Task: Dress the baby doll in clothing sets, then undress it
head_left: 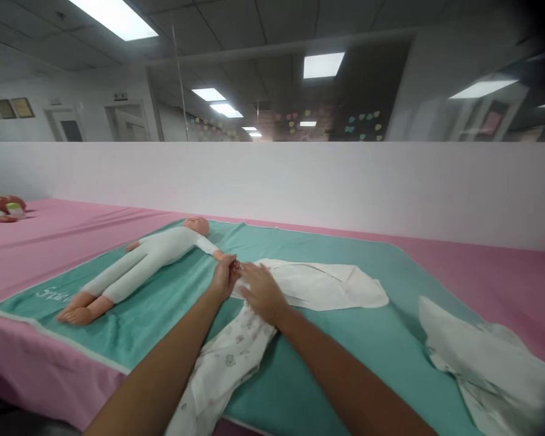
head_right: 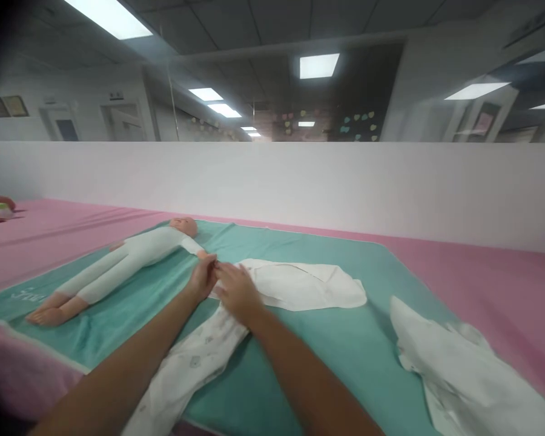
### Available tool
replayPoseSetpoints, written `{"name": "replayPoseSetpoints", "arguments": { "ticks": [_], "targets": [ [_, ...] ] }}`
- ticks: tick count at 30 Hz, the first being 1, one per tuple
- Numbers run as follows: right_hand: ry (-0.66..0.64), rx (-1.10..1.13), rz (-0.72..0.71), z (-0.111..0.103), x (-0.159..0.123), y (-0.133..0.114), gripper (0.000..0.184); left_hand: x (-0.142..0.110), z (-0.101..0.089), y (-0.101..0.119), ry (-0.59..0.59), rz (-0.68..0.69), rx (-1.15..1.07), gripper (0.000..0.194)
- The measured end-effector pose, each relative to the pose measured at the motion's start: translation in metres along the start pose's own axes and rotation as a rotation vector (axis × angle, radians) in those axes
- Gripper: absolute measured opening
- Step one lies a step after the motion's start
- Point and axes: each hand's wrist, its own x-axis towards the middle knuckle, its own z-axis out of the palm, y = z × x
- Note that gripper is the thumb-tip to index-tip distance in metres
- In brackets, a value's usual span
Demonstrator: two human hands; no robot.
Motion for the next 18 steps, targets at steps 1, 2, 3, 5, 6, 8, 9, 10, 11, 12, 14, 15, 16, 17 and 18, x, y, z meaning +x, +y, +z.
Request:
{"name": "replayPoseSetpoints", "arguments": {
  "ticks": [1,2,3,5,6,8,9,10,11,12,14,15,16,17,18],
  "targets": [
    [0.002,-0.065,0.106,-0.018,-0.019,0.023,0.044,-0.001,0.004,0.002,-0.038,0.006,0.002,0.027],
    [-0.016,-0.122,0.231,-0.037,-0.038,0.047,0.046,-0.003,0.007,0.004,-0.077,0.008,0.006,0.027],
    [-0.018,-0.174,0.378,-0.057,-0.057,0.071,0.049,-0.005,0.009,0.005,-0.110,0.011,0.030,0.028],
    [0.057,-0.285,0.630,-0.094,-0.092,0.113,0.054,-0.007,0.011,0.005,-0.148,0.050,0.169,0.028],
    [0.095,-0.330,0.734,-0.111,-0.108,0.129,0.054,-0.008,0.011,0.004,-0.152,0.099,0.289,0.027],
    [0.173,-0.386,0.938,-0.139,-0.133,0.151,0.049,-0.007,0.011,-0.002,-0.143,0.235,0.605,0.031],
    [0.199,-0.387,0.995,-0.149,-0.142,0.157,0.047,-0.006,0.011,-0.005,-0.136,0.294,0.765,0.036],
    [0.220,-0.386,1.030,-0.155,-0.149,0.160,0.044,-0.005,0.010,-0.008,-0.130,0.328,0.900,0.041],
    [0.234,-0.380,1.039,-0.159,-0.152,0.160,0.042,-0.004,0.009,-0.011,-0.131,0.337,1.011,0.044],
    [0.245,-0.375,1.028,-0.161,-0.153,0.159,0.040,-0.003,0.008,-0.013,-0.138,0.328,1.098,0.044],
    [0.266,-0.368,0.984,-0.160,-0.149,0.153,0.034,-0.003,0.007,-0.015,-0.161,0.295,1.208,0.038],
    [0.278,-0.360,0.953,-0.157,-0.145,0.149,0.032,-0.003,0.006,-0.015,-0.172,0.290,1.244,0.035],
    [0.288,-0.349,0.917,-0.155,-0.140,0.144,0.030,-0.004,0.006,-0.014,-0.180,0.290,1.270,0.033],
    [0.293,-0.344,0.877,-0.152,-0.134,0.137,0.030,-0.005,0.006,-0.012,-0.191,0.292,1.287,0.032],
    [0.306,-0.317,0.831,-0.148,-0.128,0.129,0.031,-0.006,0.006,-0.010,-0.200,0.299,1.292,0.031]
  ]
}}
